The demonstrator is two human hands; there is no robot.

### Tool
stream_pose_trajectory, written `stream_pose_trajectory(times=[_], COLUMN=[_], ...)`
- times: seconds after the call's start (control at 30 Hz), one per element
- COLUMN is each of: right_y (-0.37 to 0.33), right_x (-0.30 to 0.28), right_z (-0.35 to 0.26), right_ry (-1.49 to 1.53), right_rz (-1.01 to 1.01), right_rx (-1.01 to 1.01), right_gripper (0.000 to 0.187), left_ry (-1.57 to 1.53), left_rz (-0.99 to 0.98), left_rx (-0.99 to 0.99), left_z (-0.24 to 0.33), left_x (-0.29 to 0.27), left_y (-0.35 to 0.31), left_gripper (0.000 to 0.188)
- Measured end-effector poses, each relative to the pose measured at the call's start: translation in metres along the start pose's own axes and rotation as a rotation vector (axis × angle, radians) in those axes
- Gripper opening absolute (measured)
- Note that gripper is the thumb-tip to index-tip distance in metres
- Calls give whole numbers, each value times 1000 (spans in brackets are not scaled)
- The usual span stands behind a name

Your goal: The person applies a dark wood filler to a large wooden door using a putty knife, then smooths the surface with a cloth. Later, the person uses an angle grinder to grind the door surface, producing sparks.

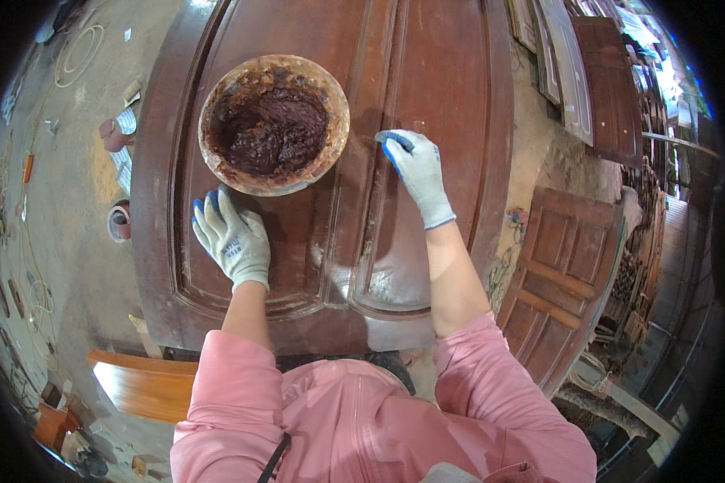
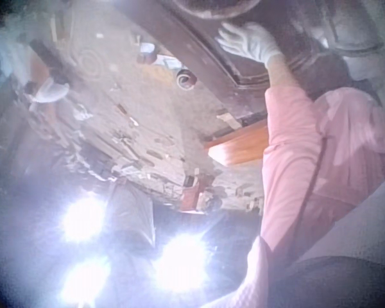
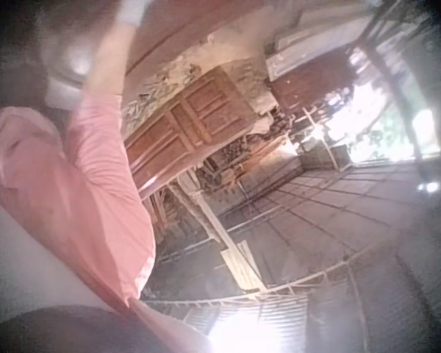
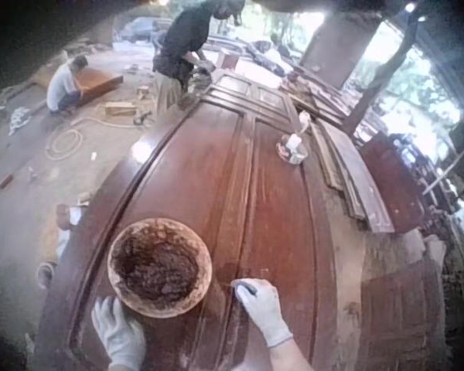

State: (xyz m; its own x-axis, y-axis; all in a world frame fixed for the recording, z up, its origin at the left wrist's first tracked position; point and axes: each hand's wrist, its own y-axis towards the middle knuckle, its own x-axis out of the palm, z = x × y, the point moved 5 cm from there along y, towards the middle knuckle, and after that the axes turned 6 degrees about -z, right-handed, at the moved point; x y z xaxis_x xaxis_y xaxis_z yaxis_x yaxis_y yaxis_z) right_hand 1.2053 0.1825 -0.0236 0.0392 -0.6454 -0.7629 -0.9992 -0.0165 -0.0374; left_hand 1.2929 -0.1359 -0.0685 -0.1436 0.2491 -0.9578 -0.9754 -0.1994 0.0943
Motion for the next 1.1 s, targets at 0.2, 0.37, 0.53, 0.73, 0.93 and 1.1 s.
stream_pose_trajectory(times=[0.2, 0.37, 0.53, 0.73, 0.93, 1.1], right_y=[-16, -25, -41, -47, -37, -45], right_x=[13, 26, 41, 39, 20, 34], right_z=[-3, -11, -6, -15, -13, -16], right_ry=[-169, -366, -463, -455, -288, -441], right_rz=[73, 54, 11, -55, 30, 9], right_rx=[-65, -121, -166, -124, -136, -152], right_gripper=[22, 26, 32, 29, 28, 27], left_ry=[10, 12, 8, 22, 23, 24], left_rz=[2, 19, 27, 12, 10, 14], left_rx=[5, 9, 23, 13, 16, 19], left_z=[3, 1, 2, 0, 0, 0], left_x=[1, 0, 3, 3, 3, 5], left_y=[0, 0, 0, -1, -2, -2], left_gripper=[56, 57, 56, 57, 56, 57])
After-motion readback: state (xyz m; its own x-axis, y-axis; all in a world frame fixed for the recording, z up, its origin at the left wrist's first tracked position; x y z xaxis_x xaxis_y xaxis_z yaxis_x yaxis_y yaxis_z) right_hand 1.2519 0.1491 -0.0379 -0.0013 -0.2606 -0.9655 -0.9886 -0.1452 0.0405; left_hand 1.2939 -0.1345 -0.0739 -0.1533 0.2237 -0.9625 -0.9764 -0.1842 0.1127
